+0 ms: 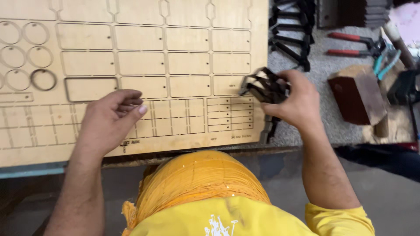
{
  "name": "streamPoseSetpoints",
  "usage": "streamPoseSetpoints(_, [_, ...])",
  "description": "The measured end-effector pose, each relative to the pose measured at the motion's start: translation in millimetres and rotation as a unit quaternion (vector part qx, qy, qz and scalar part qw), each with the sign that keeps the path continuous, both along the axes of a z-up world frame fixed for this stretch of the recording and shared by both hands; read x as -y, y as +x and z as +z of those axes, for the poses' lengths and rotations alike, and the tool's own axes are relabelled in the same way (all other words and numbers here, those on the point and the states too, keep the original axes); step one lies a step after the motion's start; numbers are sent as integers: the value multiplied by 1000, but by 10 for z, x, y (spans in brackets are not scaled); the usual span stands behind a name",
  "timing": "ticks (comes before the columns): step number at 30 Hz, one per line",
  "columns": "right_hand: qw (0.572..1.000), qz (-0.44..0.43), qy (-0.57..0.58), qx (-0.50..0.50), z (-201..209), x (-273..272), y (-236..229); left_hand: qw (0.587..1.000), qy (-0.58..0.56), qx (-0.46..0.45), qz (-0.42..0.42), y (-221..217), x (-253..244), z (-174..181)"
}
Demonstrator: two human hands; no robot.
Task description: The person repeatedly rubs the edges of small dark metal pieces with a small abrasive block to smooth them. They handle the pieces one at a time, rotating them to treat different edges, and place finished pieces into a pile on the workbench.
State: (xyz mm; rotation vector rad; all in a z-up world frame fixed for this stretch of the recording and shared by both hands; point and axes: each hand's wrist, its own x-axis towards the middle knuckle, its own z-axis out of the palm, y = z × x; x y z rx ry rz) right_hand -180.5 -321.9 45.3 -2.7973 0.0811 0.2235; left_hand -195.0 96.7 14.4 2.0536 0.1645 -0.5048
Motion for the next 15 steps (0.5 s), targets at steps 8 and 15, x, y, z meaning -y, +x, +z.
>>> streamPoseSetpoints(8, [984, 136, -75, -90, -40, -1095, 668, 998, 4, -30, 56, -238, -94, 96])
streamPoseSetpoints(15, [987, 159, -38, -16, -150, -862, 670, 990, -2, 31, 139, -680, -621, -80])
